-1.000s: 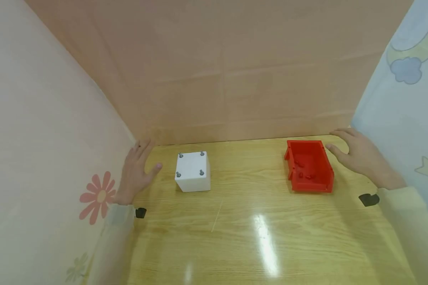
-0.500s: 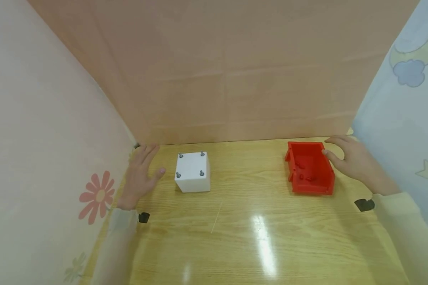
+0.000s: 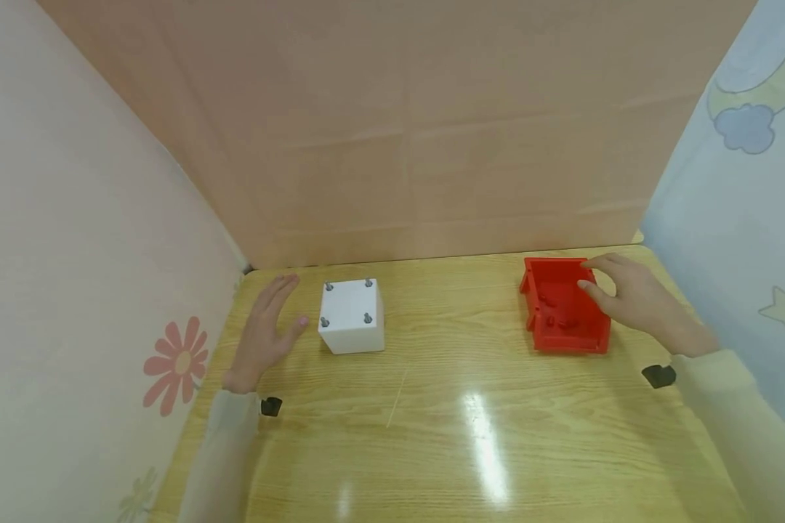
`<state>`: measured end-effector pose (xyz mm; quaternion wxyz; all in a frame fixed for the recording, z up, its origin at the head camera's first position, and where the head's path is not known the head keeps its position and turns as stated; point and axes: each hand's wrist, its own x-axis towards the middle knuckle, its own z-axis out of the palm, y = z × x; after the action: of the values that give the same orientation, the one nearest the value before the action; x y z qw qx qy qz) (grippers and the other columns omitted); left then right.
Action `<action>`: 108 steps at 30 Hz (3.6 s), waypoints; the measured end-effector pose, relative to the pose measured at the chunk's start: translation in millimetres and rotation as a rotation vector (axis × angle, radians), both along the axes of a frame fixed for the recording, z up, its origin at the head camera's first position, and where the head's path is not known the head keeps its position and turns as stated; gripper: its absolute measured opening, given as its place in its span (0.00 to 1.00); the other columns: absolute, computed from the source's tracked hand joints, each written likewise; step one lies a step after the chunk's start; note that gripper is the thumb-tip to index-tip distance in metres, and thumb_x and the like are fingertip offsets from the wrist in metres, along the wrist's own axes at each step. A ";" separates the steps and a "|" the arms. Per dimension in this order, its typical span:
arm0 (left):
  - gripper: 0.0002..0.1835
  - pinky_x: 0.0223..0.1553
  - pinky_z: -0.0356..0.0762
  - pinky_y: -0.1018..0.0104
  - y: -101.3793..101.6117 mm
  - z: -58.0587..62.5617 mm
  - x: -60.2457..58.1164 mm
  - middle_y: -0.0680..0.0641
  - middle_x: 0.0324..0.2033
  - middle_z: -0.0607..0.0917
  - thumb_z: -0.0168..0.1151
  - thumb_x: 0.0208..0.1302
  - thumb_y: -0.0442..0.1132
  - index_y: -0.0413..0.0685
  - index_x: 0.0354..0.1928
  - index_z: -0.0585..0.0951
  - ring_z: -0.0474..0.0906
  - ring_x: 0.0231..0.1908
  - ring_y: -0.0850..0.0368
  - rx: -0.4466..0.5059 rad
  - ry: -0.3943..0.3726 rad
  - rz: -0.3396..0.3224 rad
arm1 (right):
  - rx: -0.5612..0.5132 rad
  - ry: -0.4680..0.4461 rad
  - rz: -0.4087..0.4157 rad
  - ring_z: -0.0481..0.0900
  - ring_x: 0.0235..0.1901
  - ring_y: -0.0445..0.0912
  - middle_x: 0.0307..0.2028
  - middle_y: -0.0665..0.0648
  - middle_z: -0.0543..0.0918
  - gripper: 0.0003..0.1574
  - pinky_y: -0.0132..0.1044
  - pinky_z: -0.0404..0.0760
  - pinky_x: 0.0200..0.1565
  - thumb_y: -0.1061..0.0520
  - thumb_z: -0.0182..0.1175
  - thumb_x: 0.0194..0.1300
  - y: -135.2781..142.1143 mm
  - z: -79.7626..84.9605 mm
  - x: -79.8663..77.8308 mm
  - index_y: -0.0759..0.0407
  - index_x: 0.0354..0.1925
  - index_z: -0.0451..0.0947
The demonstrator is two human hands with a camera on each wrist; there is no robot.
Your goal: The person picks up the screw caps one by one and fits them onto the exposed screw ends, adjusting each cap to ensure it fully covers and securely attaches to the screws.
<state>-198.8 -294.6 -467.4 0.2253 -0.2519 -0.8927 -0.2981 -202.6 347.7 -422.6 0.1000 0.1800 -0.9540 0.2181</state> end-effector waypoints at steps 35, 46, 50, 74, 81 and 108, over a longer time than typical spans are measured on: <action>0.38 0.78 0.65 0.42 22.7 -34.0 11.0 0.38 0.75 0.73 0.71 0.68 0.42 0.40 0.77 0.71 0.66 0.75 0.36 0.077 -0.022 -0.056 | 0.084 0.002 0.124 0.85 0.48 0.67 0.50 0.71 0.86 0.23 0.67 0.87 0.50 0.66 0.74 0.64 -7.8 -28.5 -3.5 0.73 0.55 0.82; 0.38 0.77 0.64 0.34 28.1 -39.6 11.1 0.37 0.75 0.73 0.72 0.69 0.42 0.40 0.77 0.71 0.65 0.76 0.36 0.081 -0.050 -0.070 | 0.092 -0.034 0.133 0.85 0.49 0.66 0.50 0.70 0.86 0.21 0.66 0.88 0.50 0.68 0.73 0.63 -8.3 -31.5 -4.0 0.73 0.53 0.82; 0.39 0.75 0.66 0.32 31.2 -40.8 12.2 0.36 0.75 0.72 0.73 0.67 0.40 0.41 0.78 0.70 0.65 0.76 0.35 0.096 -0.065 -0.074 | 0.089 -0.025 0.150 0.86 0.47 0.65 0.49 0.69 0.86 0.20 0.65 0.88 0.49 0.69 0.73 0.62 -9.2 -33.1 -5.4 0.72 0.53 0.83; 0.37 0.75 0.66 0.33 43.7 -51.6 13.6 0.38 0.75 0.72 0.72 0.68 0.39 0.41 0.77 0.71 0.65 0.76 0.35 0.132 -0.076 -0.083 | 0.145 -0.124 0.150 0.87 0.47 0.65 0.50 0.70 0.87 0.20 0.64 0.88 0.52 0.67 0.71 0.64 -13.5 -36.7 -6.9 0.73 0.54 0.84; 0.36 0.75 0.67 0.36 43.9 -53.6 13.0 0.38 0.75 0.72 0.71 0.70 0.41 0.41 0.77 0.72 0.65 0.76 0.36 0.135 -0.066 -0.082 | 0.151 -0.157 0.147 0.87 0.45 0.62 0.49 0.68 0.87 0.20 0.62 0.89 0.50 0.67 0.72 0.64 -16.2 -36.3 -5.2 0.73 0.54 0.84; 0.40 0.74 0.67 0.76 49.6 -65.6 4.8 0.36 0.76 0.72 0.77 0.61 0.29 0.35 0.75 0.73 0.70 0.74 0.34 0.241 -0.023 -0.102 | 0.293 -0.202 0.203 0.85 0.37 0.52 0.37 0.57 0.87 0.12 0.56 0.91 0.44 0.69 0.75 0.59 -25.8 -48.7 -12.6 0.67 0.42 0.86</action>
<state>-194.0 -245.0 -532.9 0.2283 -0.2647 -0.8390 -0.4171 -215.2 321.8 -471.3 -0.0461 0.2651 -0.9576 0.1030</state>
